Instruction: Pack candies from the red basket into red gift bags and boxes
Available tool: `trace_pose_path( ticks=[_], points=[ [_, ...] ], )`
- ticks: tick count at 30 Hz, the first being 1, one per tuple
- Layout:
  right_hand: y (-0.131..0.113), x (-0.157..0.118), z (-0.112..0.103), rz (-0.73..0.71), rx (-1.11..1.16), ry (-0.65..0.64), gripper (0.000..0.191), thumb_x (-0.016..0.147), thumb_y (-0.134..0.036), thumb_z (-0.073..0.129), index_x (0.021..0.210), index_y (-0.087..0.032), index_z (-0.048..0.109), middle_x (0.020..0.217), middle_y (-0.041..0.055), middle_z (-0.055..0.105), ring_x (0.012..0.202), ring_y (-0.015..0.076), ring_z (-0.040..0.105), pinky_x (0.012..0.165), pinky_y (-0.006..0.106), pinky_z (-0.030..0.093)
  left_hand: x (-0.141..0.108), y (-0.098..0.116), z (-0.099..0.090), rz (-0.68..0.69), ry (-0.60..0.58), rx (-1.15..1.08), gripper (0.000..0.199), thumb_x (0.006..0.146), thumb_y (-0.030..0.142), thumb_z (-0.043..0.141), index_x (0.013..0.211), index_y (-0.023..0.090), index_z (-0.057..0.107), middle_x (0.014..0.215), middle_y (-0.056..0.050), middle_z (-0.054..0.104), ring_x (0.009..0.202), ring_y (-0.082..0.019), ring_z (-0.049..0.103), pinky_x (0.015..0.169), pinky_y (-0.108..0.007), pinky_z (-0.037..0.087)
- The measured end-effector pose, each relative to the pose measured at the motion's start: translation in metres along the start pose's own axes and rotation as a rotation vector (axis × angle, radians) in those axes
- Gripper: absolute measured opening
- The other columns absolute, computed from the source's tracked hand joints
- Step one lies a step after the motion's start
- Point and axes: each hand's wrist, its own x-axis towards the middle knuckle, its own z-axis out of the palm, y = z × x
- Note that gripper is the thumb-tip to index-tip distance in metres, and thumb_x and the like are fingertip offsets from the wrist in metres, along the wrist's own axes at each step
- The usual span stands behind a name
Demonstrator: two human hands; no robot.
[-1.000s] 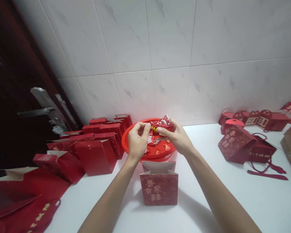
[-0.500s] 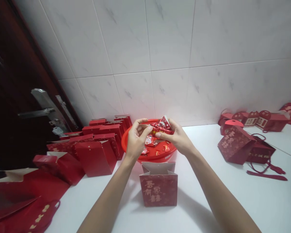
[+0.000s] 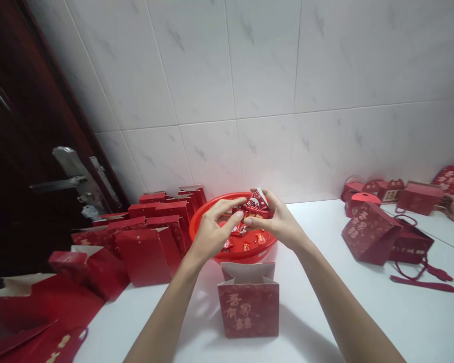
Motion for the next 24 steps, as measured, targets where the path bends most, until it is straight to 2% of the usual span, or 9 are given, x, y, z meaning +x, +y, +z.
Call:
trace_pose_path(
  ticks=[6, 11, 16, 24],
  points=[
    [0.004, 0.000, 0.001, -0.030, -0.031, 0.007, 0.061, 0.064, -0.038, 0.090, 0.112, -0.024, 0.055, 0.097, 0.0006, 0.068, 0.083, 0.0187, 0.070, 0.074, 0.034, 0.063, 0.000, 0.001, -0.004, 0.052, -0.036, 0.080, 0.027, 0.091, 0.035, 0.064, 0.113, 0.025, 0.075, 0.113, -0.006, 0.072, 0.103, -0.022, 0.067, 0.088, -0.035, 0.058],
    [0.010, 0.003, 0.002, -0.111, -0.112, 0.067, 0.062, 0.065, -0.039, 0.090, 0.115, -0.023, 0.056, 0.102, 0.0028, 0.070, 0.091, 0.0203, 0.070, 0.082, 0.035, 0.060, 0.000, 0.000, -0.007, 0.061, -0.024, 0.115, 0.023, 0.090, 0.034, 0.065, 0.110, 0.026, 0.074, 0.113, -0.005, 0.071, 0.105, -0.021, 0.066, 0.089, -0.033, 0.057],
    [0.010, 0.004, 0.002, -0.147, -0.121, 0.106, 0.066, 0.066, -0.040, 0.090, 0.119, -0.024, 0.054, 0.106, 0.0041, 0.073, 0.099, 0.0238, 0.072, 0.091, 0.040, 0.060, 0.001, -0.003, -0.004, 0.028, -0.001, 0.043, 0.020, 0.088, 0.033, 0.067, 0.104, 0.023, 0.072, 0.109, -0.005, 0.070, 0.095, -0.019, 0.069, 0.087, -0.032, 0.058],
    [0.011, 0.004, 0.002, -0.132, -0.101, 0.104, 0.065, 0.066, -0.040, 0.089, 0.118, -0.024, 0.055, 0.110, 0.0062, 0.072, 0.103, 0.0250, 0.072, 0.094, 0.042, 0.059, 0.001, 0.001, -0.003, -0.057, 0.019, -0.085, 0.019, 0.081, 0.032, 0.073, 0.096, 0.020, 0.071, 0.103, -0.006, 0.072, 0.087, -0.019, 0.070, 0.083, -0.033, 0.058]
  ],
)
